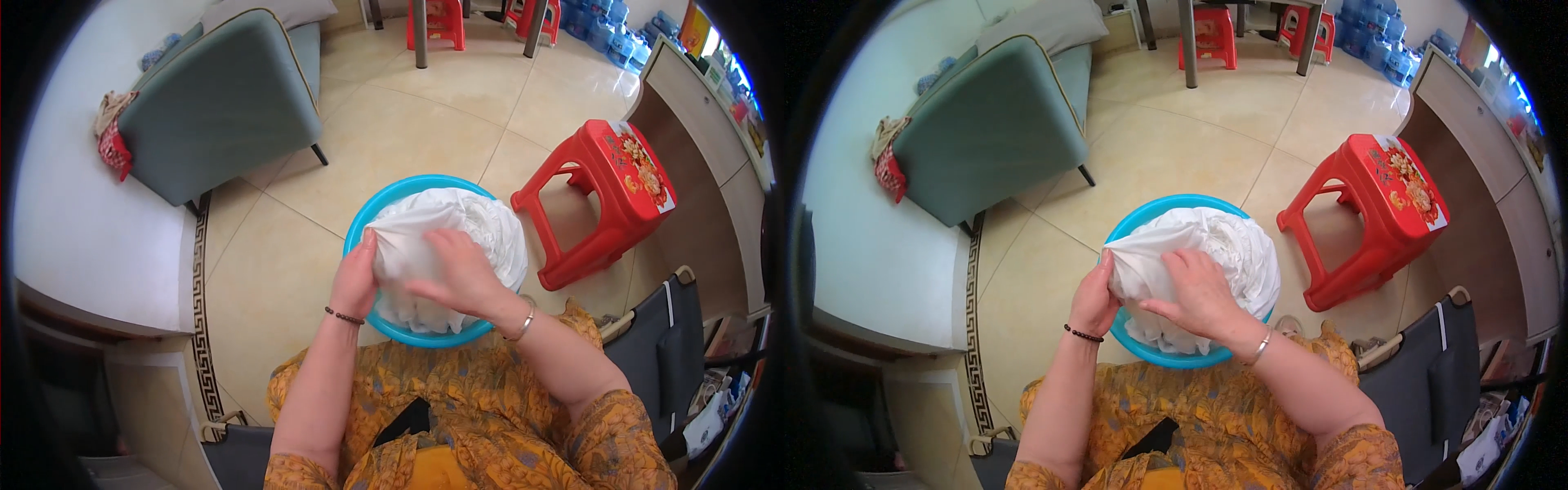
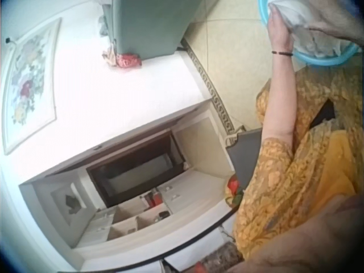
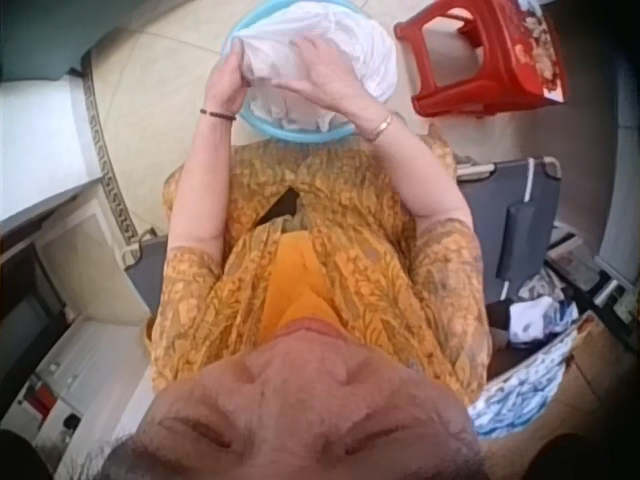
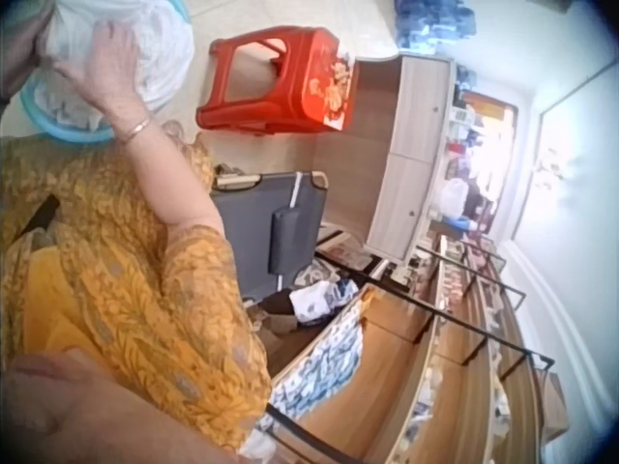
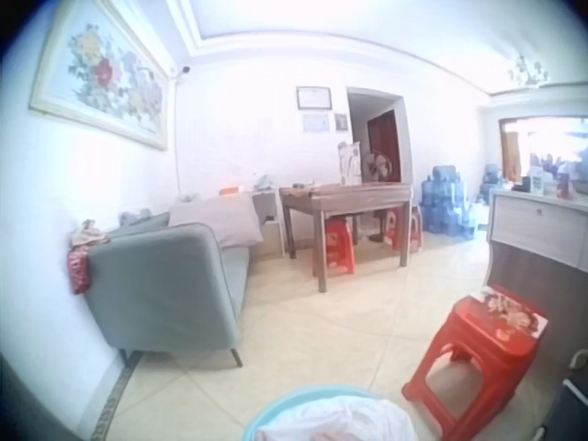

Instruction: The person washes a white cloth by hand in a blue basin of soapy water, scrubbing it and turning it over.

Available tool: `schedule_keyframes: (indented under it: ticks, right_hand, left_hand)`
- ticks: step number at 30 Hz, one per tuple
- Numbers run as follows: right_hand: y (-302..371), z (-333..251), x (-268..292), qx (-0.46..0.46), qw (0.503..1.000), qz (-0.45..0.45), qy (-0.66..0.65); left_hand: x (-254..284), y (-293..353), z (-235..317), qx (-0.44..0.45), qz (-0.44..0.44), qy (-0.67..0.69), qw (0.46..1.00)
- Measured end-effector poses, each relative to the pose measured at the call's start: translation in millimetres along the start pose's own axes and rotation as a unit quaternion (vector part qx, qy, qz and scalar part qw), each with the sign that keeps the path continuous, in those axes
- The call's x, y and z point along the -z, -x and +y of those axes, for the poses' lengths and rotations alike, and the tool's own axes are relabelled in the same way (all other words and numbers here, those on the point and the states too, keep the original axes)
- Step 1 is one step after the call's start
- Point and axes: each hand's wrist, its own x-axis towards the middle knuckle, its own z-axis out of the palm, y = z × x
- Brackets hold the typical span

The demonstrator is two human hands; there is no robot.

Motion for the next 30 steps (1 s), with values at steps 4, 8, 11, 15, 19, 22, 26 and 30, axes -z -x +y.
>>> schedule_keyframes:
  ticks: [4, 8, 11, 15, 19, 22, 26, 30]
  right_hand:
    - [-15, 20, 2, -0.050, 0.998, -0.026, -0.020]
    - [-29, 26, 23, -0.244, 0.910, -0.078, -0.328]
    - [-31, 27, 30, -0.366, 0.788, -0.085, -0.488]
    - [-36, 18, 23, -0.375, 0.733, -0.034, -0.566]
    - [-17, -14, -6, -0.137, 0.951, -0.001, -0.276]
    - [8, -36, -37, 0.036, 0.999, 0.022, -0.016]
    - [-2, -20, -57, -0.004, 0.996, 0.092, -0.014]
    - [-24, 11, -41, -0.111, 0.991, 0.071, -0.033]
  left_hand:
    - [-8, 5, 9, 0.014, -0.032, 0.088, 0.996]
    - [5, 1, 11, 0.026, -0.051, -0.067, 0.996]
    - [2, 1, -7, 0.003, -0.045, -0.226, 0.973]
    - [-13, 3, -18, 0.068, -0.049, -0.122, 0.989]
    - [-15, 0, -26, 0.078, -0.130, 0.247, 0.957]
    - [-15, -3, -31, 0.077, -0.089, 0.259, 0.959]
    - [-13, -9, -46, 0.123, -0.046, 0.260, 0.957]
    - [-31, 1, -33, 0.107, -0.035, 0.187, 0.976]
